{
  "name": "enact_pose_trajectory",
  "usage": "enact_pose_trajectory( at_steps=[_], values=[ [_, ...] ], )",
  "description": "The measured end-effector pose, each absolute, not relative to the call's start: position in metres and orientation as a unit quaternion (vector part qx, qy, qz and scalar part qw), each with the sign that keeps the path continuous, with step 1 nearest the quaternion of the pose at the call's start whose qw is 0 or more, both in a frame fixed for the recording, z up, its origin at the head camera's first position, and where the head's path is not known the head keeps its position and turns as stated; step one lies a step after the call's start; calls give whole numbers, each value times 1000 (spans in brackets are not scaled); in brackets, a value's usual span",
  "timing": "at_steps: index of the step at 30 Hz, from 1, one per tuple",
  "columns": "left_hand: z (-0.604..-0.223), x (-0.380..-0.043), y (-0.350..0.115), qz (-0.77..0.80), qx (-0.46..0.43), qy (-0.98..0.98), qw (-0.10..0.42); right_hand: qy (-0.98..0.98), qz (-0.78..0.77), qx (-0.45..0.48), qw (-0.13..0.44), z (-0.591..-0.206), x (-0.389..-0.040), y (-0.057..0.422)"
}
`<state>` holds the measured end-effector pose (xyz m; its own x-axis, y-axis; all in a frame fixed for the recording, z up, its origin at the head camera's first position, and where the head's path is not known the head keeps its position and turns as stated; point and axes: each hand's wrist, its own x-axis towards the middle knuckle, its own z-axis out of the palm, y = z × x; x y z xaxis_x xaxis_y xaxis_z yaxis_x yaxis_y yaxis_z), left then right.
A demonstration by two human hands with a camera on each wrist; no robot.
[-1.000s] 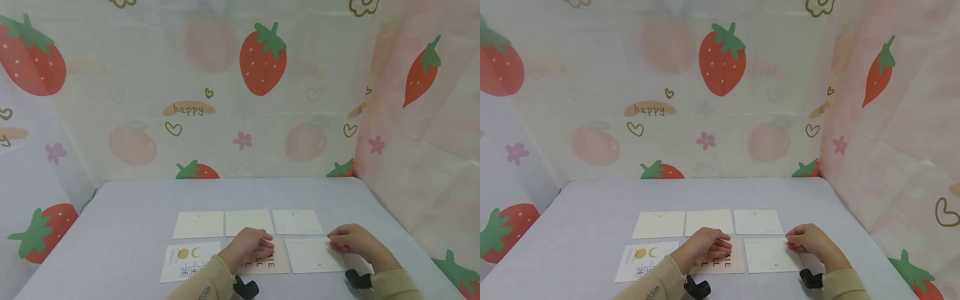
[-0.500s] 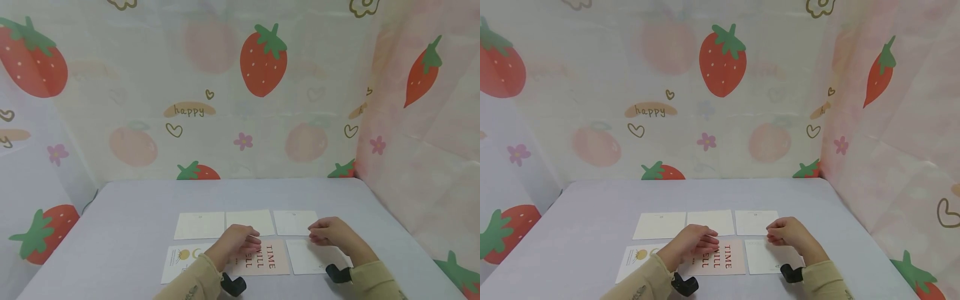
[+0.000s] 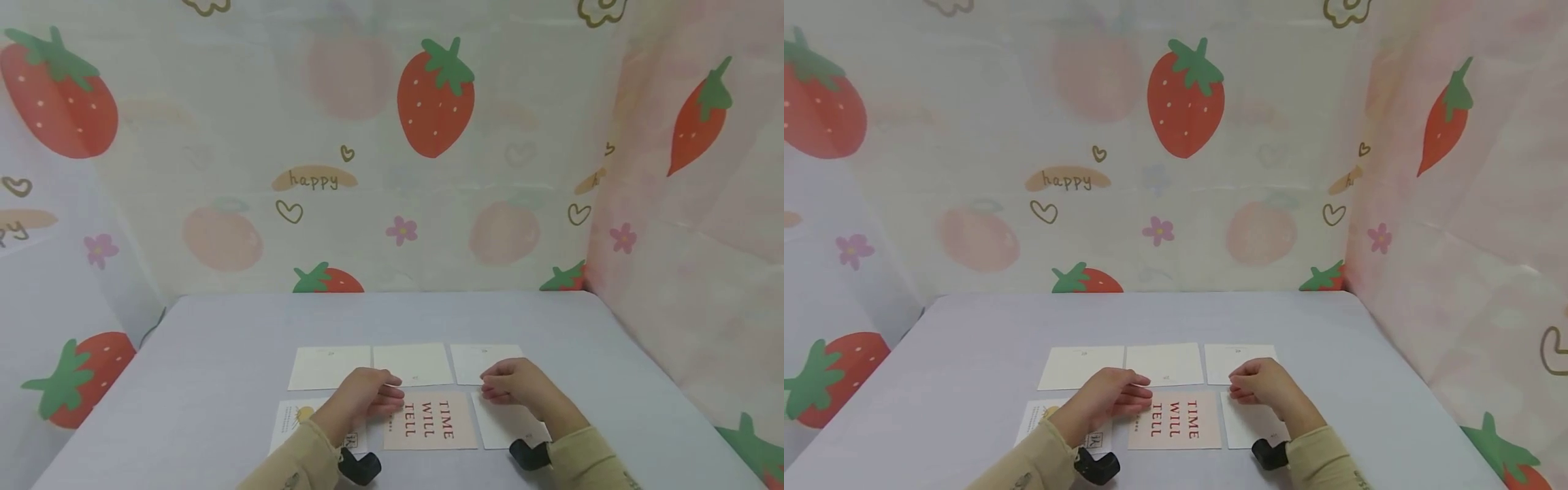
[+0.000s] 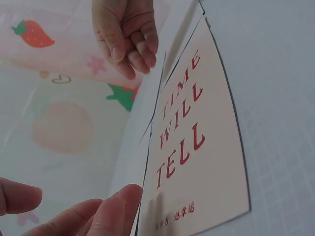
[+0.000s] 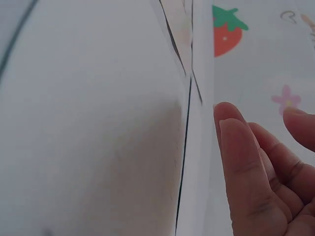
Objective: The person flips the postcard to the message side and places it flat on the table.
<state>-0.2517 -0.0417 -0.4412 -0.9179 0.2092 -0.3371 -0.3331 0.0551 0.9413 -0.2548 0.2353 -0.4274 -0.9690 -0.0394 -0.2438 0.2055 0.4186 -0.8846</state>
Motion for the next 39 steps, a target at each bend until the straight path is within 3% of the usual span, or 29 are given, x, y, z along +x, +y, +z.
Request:
enact_pose_trajectory(
  at_steps=[15,39],
  values=[
    [-443,-248,-69,676,-65,711,182,840,-525,55,125,-430,-252,218],
    [-451,-238,-75,700,-73,684,192,849,-505,58,146,-434,-246,214]
  ],
)
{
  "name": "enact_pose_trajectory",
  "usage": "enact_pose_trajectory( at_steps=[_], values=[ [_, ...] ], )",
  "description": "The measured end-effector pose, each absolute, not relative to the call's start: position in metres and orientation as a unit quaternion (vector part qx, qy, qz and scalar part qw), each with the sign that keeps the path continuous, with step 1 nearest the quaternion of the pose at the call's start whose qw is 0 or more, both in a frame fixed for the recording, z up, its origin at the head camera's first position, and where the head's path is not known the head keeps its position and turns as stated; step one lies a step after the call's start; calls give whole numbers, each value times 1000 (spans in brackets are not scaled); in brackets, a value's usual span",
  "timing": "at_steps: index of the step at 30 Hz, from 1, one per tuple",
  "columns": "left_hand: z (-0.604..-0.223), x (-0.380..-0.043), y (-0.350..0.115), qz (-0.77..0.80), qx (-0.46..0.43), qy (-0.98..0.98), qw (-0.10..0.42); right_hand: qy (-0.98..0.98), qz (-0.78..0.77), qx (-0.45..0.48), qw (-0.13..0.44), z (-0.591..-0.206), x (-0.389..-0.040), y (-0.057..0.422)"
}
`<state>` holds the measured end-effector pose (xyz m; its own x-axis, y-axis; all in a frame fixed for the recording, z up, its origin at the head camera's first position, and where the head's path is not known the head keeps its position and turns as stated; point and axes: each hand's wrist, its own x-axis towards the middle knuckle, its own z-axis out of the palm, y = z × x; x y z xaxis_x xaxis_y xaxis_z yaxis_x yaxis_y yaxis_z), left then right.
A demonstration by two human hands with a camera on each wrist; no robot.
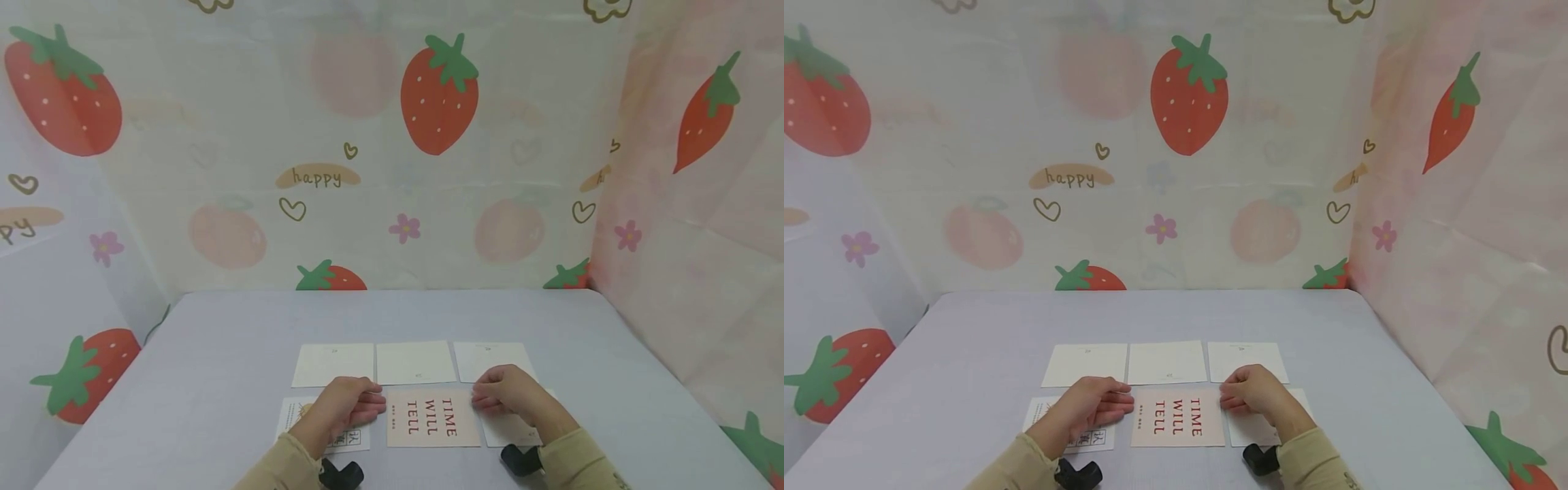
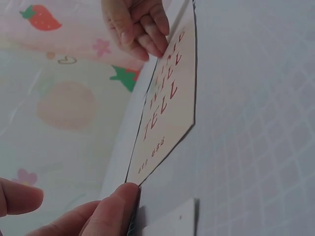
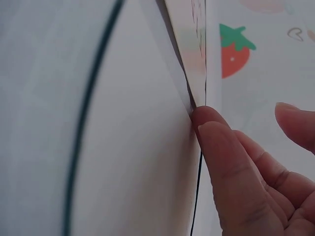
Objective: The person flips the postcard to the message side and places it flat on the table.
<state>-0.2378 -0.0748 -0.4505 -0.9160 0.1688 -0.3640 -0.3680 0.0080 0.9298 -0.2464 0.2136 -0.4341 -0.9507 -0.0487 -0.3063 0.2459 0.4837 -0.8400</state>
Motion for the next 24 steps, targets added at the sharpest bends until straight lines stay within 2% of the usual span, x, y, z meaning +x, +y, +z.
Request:
enact_pose_trajectory(
  at_steps=[24],
  values=[
    [-454,-238,-75,704,-59,683,184,828,-537,71,147,-439,-251,213]
  ],
)
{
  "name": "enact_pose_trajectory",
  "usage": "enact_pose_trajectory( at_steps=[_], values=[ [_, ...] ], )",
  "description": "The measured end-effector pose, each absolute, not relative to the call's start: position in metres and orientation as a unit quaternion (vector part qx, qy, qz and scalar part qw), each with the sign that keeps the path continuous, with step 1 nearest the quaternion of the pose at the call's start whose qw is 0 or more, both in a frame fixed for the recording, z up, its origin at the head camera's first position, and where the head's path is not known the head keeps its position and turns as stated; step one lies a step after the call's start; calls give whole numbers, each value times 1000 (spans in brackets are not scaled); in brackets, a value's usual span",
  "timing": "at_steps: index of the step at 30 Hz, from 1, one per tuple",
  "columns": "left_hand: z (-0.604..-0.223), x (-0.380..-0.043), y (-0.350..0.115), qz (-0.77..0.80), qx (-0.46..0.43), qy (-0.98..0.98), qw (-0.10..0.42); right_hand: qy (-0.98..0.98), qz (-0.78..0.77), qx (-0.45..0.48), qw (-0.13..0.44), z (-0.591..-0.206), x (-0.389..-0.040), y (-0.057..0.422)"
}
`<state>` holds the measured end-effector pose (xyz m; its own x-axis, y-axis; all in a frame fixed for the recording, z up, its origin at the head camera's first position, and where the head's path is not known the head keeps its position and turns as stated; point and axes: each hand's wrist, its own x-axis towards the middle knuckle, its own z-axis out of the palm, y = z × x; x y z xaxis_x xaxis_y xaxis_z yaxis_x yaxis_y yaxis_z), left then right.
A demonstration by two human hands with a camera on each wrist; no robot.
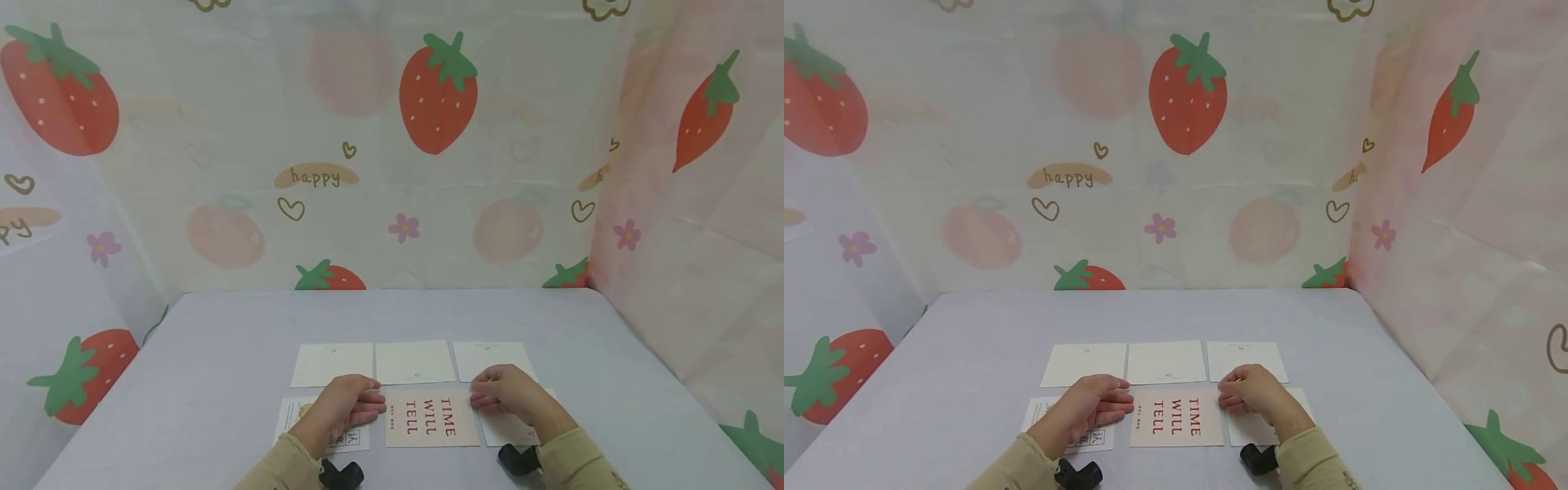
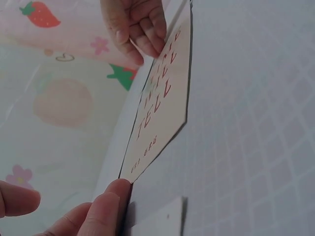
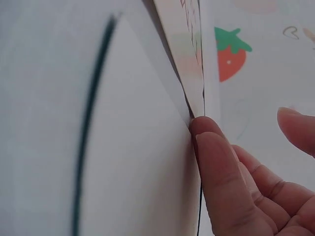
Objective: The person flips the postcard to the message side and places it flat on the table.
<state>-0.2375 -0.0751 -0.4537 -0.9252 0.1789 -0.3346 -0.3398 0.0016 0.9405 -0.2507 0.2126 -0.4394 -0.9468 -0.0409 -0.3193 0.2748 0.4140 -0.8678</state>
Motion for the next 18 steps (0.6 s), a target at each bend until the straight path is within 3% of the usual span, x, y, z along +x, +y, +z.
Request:
enact_pose_trajectory(
  at_steps=[18],
  values=[
    [-459,-242,-76,704,-61,684,181,816,-558,76,134,-438,-254,210]
  ],
)
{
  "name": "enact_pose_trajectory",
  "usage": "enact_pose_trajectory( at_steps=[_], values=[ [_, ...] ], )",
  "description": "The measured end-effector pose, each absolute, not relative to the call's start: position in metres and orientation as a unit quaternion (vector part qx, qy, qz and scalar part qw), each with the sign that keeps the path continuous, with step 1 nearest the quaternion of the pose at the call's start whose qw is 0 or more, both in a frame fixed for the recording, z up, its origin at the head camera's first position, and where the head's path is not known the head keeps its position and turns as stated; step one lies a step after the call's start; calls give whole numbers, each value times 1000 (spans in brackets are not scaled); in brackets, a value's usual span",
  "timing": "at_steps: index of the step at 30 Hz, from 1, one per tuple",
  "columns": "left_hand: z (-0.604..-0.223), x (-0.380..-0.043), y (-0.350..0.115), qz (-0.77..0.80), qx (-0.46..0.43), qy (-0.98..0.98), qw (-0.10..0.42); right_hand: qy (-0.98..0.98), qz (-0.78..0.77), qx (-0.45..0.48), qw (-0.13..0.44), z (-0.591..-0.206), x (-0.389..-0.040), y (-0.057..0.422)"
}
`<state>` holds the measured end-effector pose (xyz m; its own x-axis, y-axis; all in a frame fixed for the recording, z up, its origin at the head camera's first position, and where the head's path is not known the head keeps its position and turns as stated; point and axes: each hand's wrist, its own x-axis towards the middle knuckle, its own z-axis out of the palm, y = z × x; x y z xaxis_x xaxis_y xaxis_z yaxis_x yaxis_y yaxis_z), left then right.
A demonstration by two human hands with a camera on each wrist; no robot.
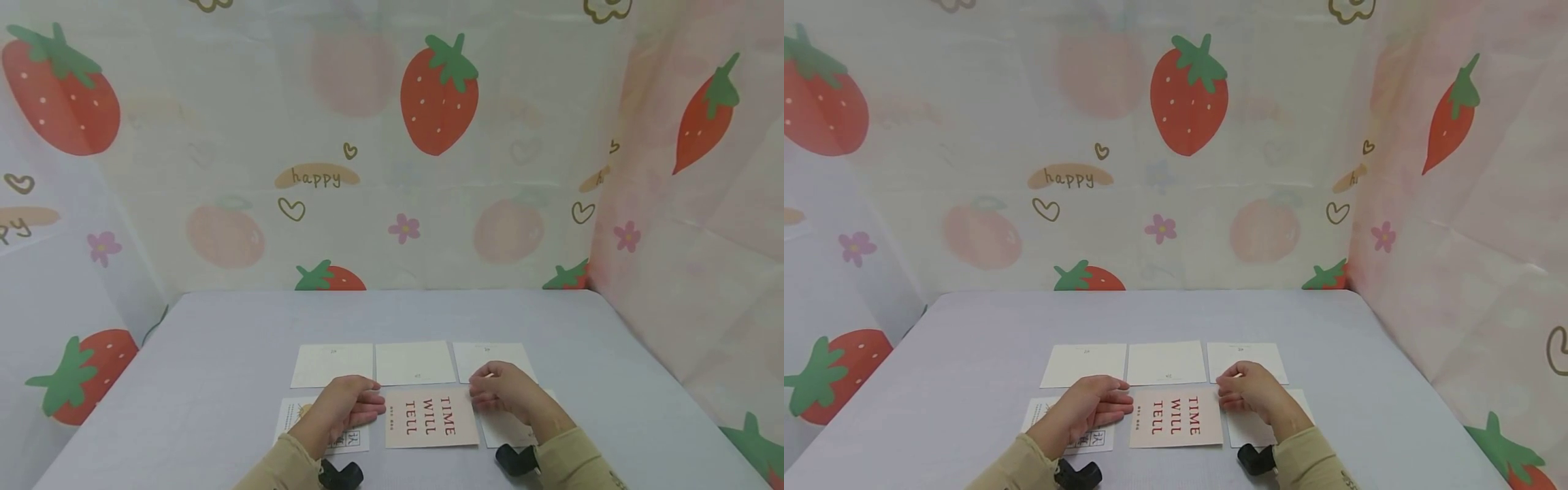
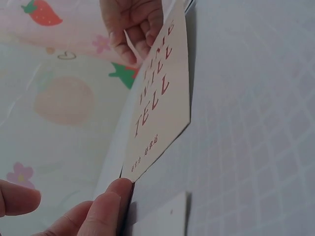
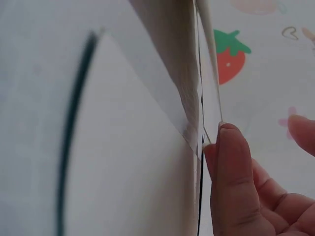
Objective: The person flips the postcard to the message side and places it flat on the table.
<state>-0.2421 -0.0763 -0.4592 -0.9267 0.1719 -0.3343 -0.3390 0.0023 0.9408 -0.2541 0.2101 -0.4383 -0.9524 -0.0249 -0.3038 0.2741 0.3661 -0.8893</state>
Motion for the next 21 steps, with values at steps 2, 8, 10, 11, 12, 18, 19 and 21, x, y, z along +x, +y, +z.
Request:
enact_pose_trajectory(
  at_steps=[2,8,10,11,12,18,19,21],
  values=[
    [-459,-242,-76,703,-62,684,183,815,-558,72,134,-439,-255,210],
    [-459,-242,-77,705,-62,682,186,823,-548,60,132,-438,-255,211],
    [-458,-241,-77,706,-59,681,186,831,-538,55,132,-438,-255,210],
    [-458,-241,-78,707,-57,680,186,834,-533,51,132,-438,-255,209],
    [-458,-241,-78,708,-55,679,186,839,-526,48,132,-439,-255,209],
    [-457,-241,-78,711,-51,676,186,852,-507,32,128,-440,-255,205],
    [-457,-241,-78,711,-51,676,186,852,-507,30,127,-440,-255,205],
    [-457,-241,-78,711,-53,676,187,852,-508,28,124,-440,-255,204]
  ],
)
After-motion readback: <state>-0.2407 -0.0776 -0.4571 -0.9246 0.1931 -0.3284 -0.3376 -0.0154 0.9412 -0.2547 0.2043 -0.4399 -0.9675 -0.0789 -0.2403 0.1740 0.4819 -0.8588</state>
